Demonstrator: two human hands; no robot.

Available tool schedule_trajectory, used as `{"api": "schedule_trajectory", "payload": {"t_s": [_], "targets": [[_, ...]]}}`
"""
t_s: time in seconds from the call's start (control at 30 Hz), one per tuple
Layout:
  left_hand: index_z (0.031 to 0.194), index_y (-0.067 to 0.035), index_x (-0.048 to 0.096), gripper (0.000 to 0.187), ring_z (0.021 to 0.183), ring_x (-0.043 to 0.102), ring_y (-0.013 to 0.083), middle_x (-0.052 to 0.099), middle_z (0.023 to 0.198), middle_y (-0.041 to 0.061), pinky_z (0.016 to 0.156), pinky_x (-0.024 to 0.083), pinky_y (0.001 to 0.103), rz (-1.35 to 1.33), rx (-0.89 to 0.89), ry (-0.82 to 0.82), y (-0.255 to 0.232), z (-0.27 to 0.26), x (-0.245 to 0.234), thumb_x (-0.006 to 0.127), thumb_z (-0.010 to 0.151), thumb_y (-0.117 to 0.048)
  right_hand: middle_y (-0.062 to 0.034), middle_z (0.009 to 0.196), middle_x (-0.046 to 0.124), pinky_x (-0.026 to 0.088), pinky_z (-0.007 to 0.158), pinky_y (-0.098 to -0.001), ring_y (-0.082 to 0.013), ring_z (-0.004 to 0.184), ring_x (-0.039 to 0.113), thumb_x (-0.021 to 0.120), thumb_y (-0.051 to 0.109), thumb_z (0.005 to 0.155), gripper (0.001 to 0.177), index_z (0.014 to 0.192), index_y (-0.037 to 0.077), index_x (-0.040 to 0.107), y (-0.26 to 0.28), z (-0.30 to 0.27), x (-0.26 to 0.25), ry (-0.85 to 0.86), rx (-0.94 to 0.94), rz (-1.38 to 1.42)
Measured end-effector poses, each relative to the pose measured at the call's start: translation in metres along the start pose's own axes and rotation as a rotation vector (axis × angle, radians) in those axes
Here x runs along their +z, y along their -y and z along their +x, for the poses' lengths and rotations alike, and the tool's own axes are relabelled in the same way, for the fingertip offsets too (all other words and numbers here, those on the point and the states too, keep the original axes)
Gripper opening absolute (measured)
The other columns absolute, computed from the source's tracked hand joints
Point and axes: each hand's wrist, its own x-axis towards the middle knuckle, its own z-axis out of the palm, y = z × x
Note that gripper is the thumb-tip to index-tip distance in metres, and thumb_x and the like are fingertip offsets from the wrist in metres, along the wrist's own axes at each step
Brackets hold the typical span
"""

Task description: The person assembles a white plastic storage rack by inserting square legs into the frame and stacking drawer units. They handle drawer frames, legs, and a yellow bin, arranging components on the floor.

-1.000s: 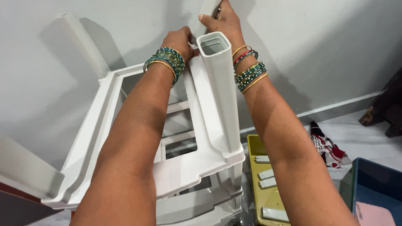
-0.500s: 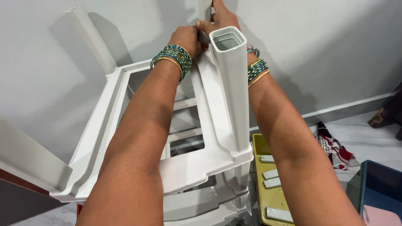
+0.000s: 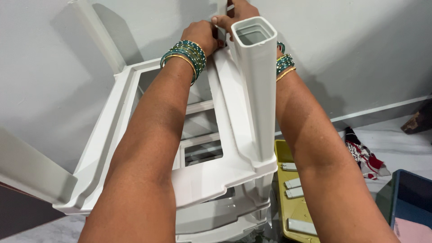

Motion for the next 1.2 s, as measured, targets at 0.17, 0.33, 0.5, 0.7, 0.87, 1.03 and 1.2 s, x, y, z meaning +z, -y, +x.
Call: {"api": "schedule_trajectory", "payload": {"t_s": [0.17,0.33,0.5,0.7,0.87,1.03,1.2], "targets": [[0.110,-0.018,0.077,0.032,0.102,0.071,0.0270,0.075,0.108,0.008,0.093,0.055,0.038,-0.010,0.029,-0.008,-0.005,-0.008,-0.004,0.081,0.084,-0.037,-0.0163,0.104,0.076,0.063,0.052,-0.0277,-0.0191,0.070,0.076,0.079,0.033,0.092,0.053,0.130,0.003,0.058,-0.008,0.002,0.001,-0.021,0.106,-0.042],[0.109,-0.015,0.078,0.033,0.101,0.072,0.0261,0.075,0.108,0.009,0.093,0.056,0.037,-0.029,-0.026,-0.012,-0.009,-0.012,-0.006,0.083,0.082,-0.034,-0.0156,0.105,0.072,0.061,0.050,-0.0291,-0.0202,0.074,0.076,0.081,0.030,0.087,0.056,0.130,0.003,0.056,-0.018,0.014,0.007,0.018,0.075,-0.052],[0.111,-0.014,0.076,0.037,0.100,0.073,0.0249,0.075,0.109,0.010,0.093,0.055,0.036,-0.077,0.034,0.035,0.000,-0.010,-0.011,0.083,0.081,-0.033,-0.0118,0.093,0.076,0.058,0.050,-0.0295,-0.0205,0.064,0.074,0.082,0.032,0.087,0.042,0.112,0.002,0.067,-0.016,0.016,0.012,0.030,0.098,-0.240],[0.111,-0.015,0.076,0.034,0.097,0.072,0.0246,0.075,0.106,0.008,0.090,0.054,0.037,-0.083,0.076,0.028,0.008,-0.001,-0.008,0.081,0.084,-0.035,-0.0137,0.074,0.072,0.053,0.049,-0.0365,-0.0206,0.056,0.066,0.084,0.038,0.092,0.039,0.094,0.000,0.074,-0.028,0.009,0.004,-0.017,-0.140,-0.414],[0.107,-0.015,0.079,0.028,0.094,0.074,0.0197,0.078,0.105,0.007,0.090,0.056,0.034,-0.153,0.105,-0.001,0.012,-0.004,-0.005,0.083,0.082,-0.028,-0.0142,0.073,0.072,0.051,0.050,-0.0387,-0.0209,0.057,0.065,0.082,0.036,0.095,0.036,0.093,0.000,0.074,-0.043,0.012,0.013,-0.011,-0.262,-0.377],[0.104,-0.013,0.076,0.029,0.090,0.074,0.0213,0.076,0.101,0.007,0.083,0.058,0.034,-0.169,0.023,-0.040,0.007,-0.010,-0.002,0.085,0.077,-0.020,-0.0130,0.074,0.072,0.052,0.051,-0.0375,-0.0201,0.059,0.066,0.081,0.035,0.096,0.035,0.093,0.001,0.074,-0.042,0.010,0.014,0.008,-0.249,-0.350],[0.104,-0.015,0.078,0.021,0.091,0.074,0.0220,0.077,0.103,0.007,0.085,0.057,0.035,-0.151,0.075,-0.072,0.013,-0.007,0.006,0.083,0.085,-0.022,-0.0118,0.075,0.072,0.052,0.052,-0.0362,-0.0194,0.060,0.067,0.080,0.034,0.097,0.034,0.094,0.001,0.074,-0.043,0.007,0.004,0.042,-0.221,-0.343]]}}
